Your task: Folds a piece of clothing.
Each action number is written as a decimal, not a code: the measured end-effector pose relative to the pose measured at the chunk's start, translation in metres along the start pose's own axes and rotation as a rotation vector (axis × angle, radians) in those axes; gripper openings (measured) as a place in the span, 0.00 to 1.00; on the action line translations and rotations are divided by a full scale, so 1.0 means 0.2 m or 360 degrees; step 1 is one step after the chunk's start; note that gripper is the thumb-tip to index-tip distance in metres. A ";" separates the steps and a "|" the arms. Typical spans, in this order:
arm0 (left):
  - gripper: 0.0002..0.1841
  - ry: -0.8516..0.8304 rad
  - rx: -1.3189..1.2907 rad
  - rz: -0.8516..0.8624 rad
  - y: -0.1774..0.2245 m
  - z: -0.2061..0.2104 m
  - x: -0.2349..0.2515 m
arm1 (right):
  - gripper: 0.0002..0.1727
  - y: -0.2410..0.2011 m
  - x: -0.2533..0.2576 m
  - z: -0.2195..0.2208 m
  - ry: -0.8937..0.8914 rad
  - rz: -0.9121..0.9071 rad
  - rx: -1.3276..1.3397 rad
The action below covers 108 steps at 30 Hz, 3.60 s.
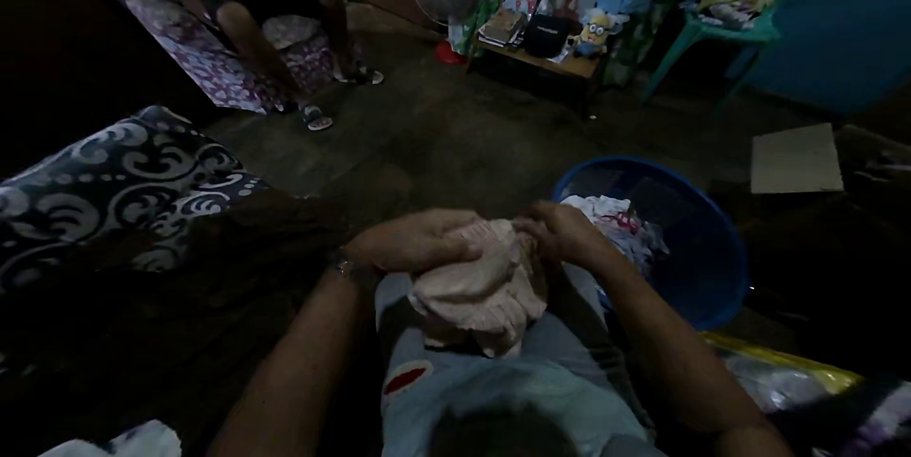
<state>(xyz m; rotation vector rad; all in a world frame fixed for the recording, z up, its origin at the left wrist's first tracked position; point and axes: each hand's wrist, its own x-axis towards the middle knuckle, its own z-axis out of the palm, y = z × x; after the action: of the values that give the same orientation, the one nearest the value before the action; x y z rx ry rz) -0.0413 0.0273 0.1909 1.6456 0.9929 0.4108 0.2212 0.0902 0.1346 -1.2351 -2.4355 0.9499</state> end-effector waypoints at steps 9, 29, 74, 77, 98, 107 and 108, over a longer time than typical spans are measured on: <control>0.11 -0.0258 0.0452 0.0420 0.15 -0.08 -0.16 | 0.25 -0.11 0.06 0.04 -0.0842 -0.0750 0.1016; 0.18 -0.0095 0.0977 -0.0455 -0.01 -0.11 -0.45 | 0.39 -0.31 -0.36 -0.28 -0.0924 -0.0627 -0.0582; 0.07 0.1080 0.1364 0.0125 -0.24 -0.43 -0.19 | 0.11 -0.01 0.40 -0.43 0.0140 -0.0571 -0.1011; 0.08 0.1214 0.1207 0.0227 -0.20 -0.41 -0.24 | 0.11 -0.06 0.34 -0.48 0.0325 -0.0657 -0.0643; 0.07 0.1013 0.0674 0.0029 0.22 -0.08 -0.33 | 0.06 -0.24 0.06 -0.56 0.0304 -0.0789 0.0316; 0.15 0.1466 0.0191 -0.0086 0.37 -0.11 -0.03 | 0.17 -0.47 0.24 -0.37 0.1161 -0.0430 -0.0291; 0.15 0.1456 0.0225 -0.0030 0.40 -0.08 -0.02 | 0.16 -0.49 0.23 -0.34 0.1188 -0.0463 -0.0179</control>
<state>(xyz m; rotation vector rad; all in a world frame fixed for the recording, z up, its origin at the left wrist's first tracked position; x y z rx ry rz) -0.0234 0.0319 0.2698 1.5687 1.7266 1.1598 0.1644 0.1143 0.2470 -0.9846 -1.9879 0.2041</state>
